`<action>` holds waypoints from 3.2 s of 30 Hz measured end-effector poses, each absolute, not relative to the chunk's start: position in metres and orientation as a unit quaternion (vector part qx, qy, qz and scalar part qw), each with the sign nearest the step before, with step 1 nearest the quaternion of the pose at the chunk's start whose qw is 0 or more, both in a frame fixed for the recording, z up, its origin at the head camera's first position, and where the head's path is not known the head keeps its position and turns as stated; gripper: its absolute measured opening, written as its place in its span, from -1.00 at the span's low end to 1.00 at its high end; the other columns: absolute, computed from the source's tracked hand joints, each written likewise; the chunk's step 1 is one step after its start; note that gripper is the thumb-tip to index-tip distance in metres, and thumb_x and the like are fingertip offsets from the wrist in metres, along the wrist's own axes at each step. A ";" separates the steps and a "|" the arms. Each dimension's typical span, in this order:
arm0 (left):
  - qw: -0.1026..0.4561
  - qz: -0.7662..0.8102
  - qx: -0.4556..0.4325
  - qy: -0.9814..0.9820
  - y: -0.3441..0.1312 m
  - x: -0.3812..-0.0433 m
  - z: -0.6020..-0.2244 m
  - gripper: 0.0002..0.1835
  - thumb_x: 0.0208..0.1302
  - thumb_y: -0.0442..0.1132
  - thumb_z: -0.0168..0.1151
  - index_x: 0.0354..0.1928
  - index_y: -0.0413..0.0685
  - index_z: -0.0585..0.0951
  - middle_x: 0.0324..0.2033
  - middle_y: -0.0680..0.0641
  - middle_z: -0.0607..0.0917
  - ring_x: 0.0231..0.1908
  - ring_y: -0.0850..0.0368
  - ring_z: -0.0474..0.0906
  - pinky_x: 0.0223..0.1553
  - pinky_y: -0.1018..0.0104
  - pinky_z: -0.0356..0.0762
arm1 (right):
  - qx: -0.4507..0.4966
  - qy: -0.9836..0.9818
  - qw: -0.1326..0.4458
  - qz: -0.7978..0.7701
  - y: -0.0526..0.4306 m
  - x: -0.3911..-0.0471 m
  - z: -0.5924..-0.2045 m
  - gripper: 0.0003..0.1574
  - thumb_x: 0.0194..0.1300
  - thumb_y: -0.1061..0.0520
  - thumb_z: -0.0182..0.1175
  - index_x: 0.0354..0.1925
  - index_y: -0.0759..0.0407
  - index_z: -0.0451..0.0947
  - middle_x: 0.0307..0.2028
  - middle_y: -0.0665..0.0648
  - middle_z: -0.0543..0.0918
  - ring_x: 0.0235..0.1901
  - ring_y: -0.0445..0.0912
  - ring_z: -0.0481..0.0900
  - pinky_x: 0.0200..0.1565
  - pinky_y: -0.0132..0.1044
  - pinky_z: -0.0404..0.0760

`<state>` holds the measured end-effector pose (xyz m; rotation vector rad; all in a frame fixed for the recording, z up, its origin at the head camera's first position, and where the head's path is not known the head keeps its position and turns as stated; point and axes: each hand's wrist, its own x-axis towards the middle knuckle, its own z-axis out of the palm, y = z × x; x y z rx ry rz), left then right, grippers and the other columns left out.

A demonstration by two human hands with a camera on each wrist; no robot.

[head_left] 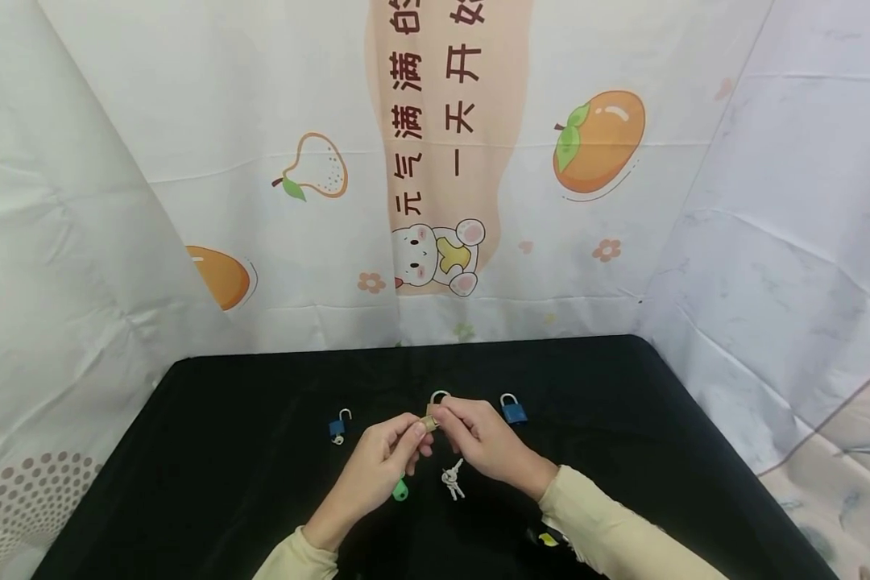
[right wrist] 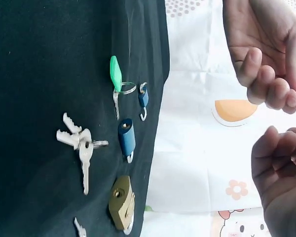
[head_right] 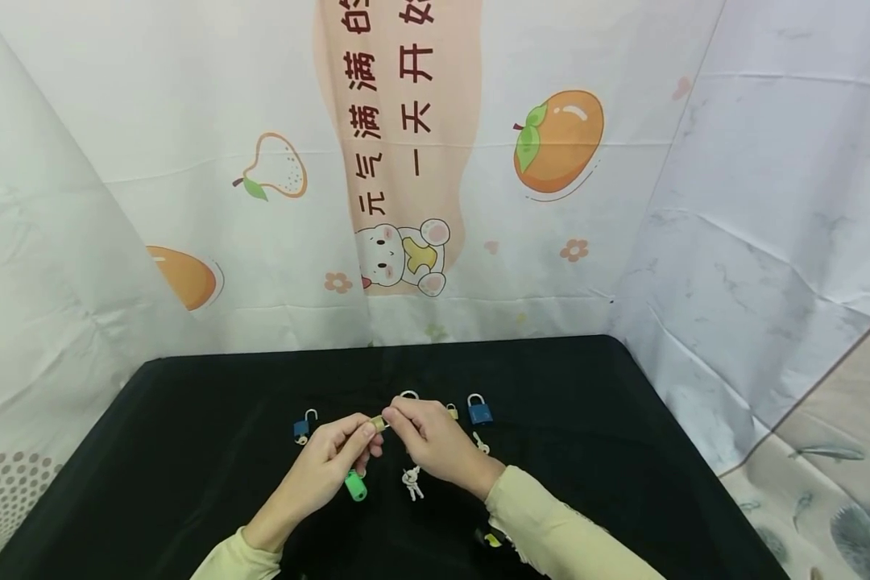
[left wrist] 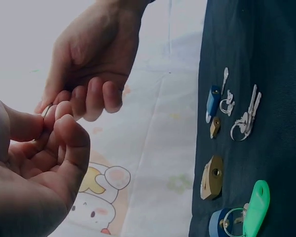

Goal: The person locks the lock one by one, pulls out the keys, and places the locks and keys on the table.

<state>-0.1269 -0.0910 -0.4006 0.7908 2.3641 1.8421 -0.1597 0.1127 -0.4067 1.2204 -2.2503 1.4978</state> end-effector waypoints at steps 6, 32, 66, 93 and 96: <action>0.017 0.596 0.259 0.760 -0.086 -0.128 -0.399 -0.69 0.63 -0.13 -0.02 -0.22 -0.11 0.63 -0.40 -0.01 0.65 -0.56 0.18 0.50 -0.48 0.25 0.57 | 0.410 -0.766 0.103 0.484 0.117 -0.160 -0.398 -0.61 0.55 0.38 -0.02 -0.41 0.01 0.44 -0.60 -0.01 0.47 -0.63 -0.26 0.43 -0.56 -0.38 0.47; -0.004 0.538 0.227 0.812 -0.065 -0.160 -0.384 -0.74 0.60 -0.08 0.03 -0.05 -0.06 0.63 -0.35 -0.09 0.66 -0.41 0.09 0.57 -0.37 0.28 0.56 | 0.246 -0.790 0.058 0.558 0.140 -0.177 -0.385 -0.74 0.51 0.07 0.19 0.10 0.02 0.63 -0.16 0.14 0.70 -0.34 -0.06 0.66 -0.33 -0.22 0.65; -0.010 0.285 0.165 0.944 -0.011 -0.231 -0.456 -0.86 0.31 -0.18 0.37 -0.42 0.04 0.76 -0.57 0.11 0.64 -0.62 0.17 0.50 -0.57 0.23 0.47 | 0.089 -0.790 0.053 0.604 0.177 -0.236 -0.429 -0.60 0.51 0.13 0.20 0.17 0.32 0.41 -0.25 0.21 0.71 -0.22 0.22 0.65 -0.26 -0.24 0.65; 0.002 0.297 0.188 0.936 -0.035 -0.216 -0.454 -0.80 0.34 -0.19 0.34 -0.10 -0.13 0.77 -0.34 -0.03 0.76 -0.54 0.13 0.58 -0.50 0.19 0.54 | 0.070 -0.894 -0.067 0.437 0.170 -0.270 -0.468 -0.80 0.45 0.15 0.27 -0.03 0.21 0.58 -0.32 0.08 0.69 -0.30 -0.02 0.63 -0.17 -0.12 0.58; -0.006 0.305 0.190 0.933 -0.058 -0.207 -0.451 -0.80 0.35 -0.18 0.33 -0.10 -0.12 0.77 -0.44 0.03 0.72 -0.58 0.19 0.52 -0.54 0.23 0.49 | 0.064 -0.905 -0.069 0.415 0.170 -0.271 -0.467 -0.82 0.44 0.19 0.26 -0.04 0.23 0.58 -0.32 0.09 0.66 -0.34 -0.05 0.61 -0.19 -0.12 0.58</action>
